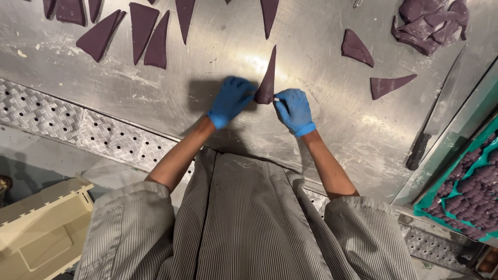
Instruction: Rolling triangular pieces of purple dough into small pastry shapes on a professional kitchen workbench.
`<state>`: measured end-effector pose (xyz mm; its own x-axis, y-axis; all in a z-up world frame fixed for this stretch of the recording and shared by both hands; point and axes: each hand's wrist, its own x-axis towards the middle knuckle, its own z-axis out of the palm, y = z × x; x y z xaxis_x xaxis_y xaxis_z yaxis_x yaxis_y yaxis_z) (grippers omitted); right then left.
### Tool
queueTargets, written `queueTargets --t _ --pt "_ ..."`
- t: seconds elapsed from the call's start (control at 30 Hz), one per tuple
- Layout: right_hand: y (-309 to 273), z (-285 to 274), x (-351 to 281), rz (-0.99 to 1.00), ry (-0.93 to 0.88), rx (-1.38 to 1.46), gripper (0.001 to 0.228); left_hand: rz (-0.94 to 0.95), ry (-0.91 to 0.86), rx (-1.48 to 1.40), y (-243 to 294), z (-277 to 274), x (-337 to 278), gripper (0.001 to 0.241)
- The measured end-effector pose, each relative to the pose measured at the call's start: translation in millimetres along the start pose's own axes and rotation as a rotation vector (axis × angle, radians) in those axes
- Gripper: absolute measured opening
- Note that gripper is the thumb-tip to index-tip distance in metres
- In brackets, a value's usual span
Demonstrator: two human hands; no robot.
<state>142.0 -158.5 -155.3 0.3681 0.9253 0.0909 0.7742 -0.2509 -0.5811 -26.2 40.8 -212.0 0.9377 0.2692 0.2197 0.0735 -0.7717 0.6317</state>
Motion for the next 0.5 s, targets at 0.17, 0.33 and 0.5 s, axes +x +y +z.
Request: queueTargets --t 0.17,0.33,0.5 --pt "-8.9 3.0 -13.8 -0.186 0.015 -0.163 0.030 0.120 -0.080 0.123 3.2 17.8 -25.4 0.035" --pt "-5.9 5.3 -4.6 -0.163 -0.046 -0.295 0.033 0.191 -0.077 0.213 0.8 22.3 -5.6 0.032" --pt "-4.0 15.1 -2.8 -0.161 -0.018 -0.255 0.035 0.193 -0.175 0.251 1.5 18.2 13.2 0.024"
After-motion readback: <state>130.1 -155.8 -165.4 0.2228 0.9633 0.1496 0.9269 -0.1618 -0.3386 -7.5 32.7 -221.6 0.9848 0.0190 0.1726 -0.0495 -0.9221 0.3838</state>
